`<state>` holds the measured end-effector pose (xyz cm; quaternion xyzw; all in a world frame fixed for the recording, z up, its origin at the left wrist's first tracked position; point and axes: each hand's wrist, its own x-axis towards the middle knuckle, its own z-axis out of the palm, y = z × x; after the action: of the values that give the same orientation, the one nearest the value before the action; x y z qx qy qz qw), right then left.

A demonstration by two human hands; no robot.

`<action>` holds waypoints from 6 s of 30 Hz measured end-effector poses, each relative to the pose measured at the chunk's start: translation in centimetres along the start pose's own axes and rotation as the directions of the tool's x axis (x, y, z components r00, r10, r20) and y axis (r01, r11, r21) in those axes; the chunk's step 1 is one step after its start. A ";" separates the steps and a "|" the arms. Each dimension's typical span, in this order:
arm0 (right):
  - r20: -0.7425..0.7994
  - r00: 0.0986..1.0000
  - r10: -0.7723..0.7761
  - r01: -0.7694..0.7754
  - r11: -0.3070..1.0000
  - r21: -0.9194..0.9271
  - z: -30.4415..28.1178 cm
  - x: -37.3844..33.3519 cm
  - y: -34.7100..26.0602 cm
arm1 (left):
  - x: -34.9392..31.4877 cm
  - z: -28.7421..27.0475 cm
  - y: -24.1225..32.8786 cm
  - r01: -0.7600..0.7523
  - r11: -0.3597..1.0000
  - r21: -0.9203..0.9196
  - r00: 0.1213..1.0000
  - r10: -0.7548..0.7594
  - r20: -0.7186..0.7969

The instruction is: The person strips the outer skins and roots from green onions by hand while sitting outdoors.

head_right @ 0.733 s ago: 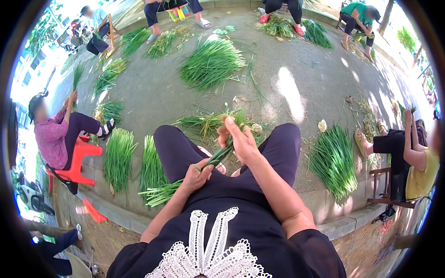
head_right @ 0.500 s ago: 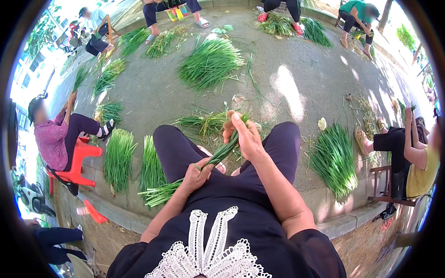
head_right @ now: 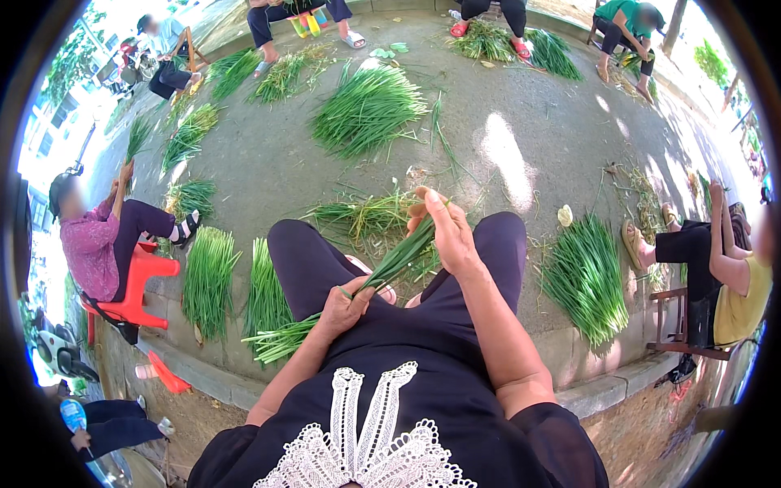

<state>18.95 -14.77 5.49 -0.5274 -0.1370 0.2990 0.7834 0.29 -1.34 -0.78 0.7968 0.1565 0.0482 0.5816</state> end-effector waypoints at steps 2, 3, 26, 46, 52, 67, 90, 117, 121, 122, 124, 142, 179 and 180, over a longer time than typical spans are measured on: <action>0.007 0.999 -0.036 0.037 0.999 -0.022 -0.8 0.3 0.0 | 0.0 0.1 -0.1 -0.021 1.000 -0.010 1.000 0.021 -0.008; -0.005 0.999 -0.045 0.045 0.999 -0.025 -1.4 0.5 0.2 | 0.0 0.1 -0.1 -0.008 1.000 -0.015 1.000 0.008 -0.002; -0.150 0.988 -0.044 0.001 0.963 -0.270 -6.2 0.5 -1.7 | -0.2 0.0 0.2 -0.031 1.000 -0.002 0.999 0.031 -0.016; 0.006 0.925 0.380 -0.375 0.911 0.174 -5.2 0.5 2.2 | -0.4 -0.1 0.6 -0.018 0.999 0.048 1.000 0.018 -0.011; -0.010 0.932 0.363 -0.361 0.929 0.078 -4.2 1.0 1.7 | -0.4 -0.1 0.4 -0.049 0.997 0.060 0.999 0.050 -0.016; 0.052 0.968 0.245 -0.248 0.966 0.075 -4.7 1.5 1.3 | -0.4 -0.2 0.6 -0.033 0.996 0.086 0.999 0.033 -0.004; 0.174 0.938 0.299 -0.333 0.648 0.685 -1.5 0.7 -0.7 | -0.3 -0.1 0.7 -0.013 0.997 0.080 1.000 0.013 0.005; -0.394 0.915 0.092 0.124 0.863 0.489 -9.0 1.7 -1.6 | -0.3 -0.2 0.4 -0.026 0.999 0.038 0.999 0.027 -0.028; -0.463 0.881 0.093 0.089 0.930 0.356 -9.6 0.9 -0.8 | -0.2 -0.1 -0.1 -0.025 0.999 0.035 0.999 0.026 -0.033; -0.460 0.884 0.085 0.063 0.953 0.297 -9.4 0.5 -0.5 | -0.2 -0.1 -0.2 -0.034 0.999 0.035 0.999 0.035 -0.041; -0.365 0.921 0.136 -0.017 0.950 0.312 -9.2 -0.1 0.3 | -0.2 0.0 -0.1 -0.059 0.998 0.038 0.997 0.061 -0.053; -0.166 0.969 0.181 -0.143 0.966 0.217 -5.7 -0.8 0.0 | -0.3 -0.3 0.4 0.011 0.997 0.075 1.000 -0.010 -0.007; 0.087 0.949 0.304 -0.312 0.860 0.404 -3.6 -1.2 1.9 | -0.5 -0.4 0.5 -0.012 0.997 0.081 1.000 0.014 -0.019; 0.068 0.948 0.310 -0.310 0.853 0.419 -3.3 -1.2 1.7 | -0.6 -0.4 0.5 -0.015 0.997 0.076 1.000 0.017 -0.019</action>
<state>19.18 -17.52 2.71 -0.3595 0.0187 0.4433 0.8209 -0.23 -1.32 -0.10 0.8191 0.1575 0.0548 0.5489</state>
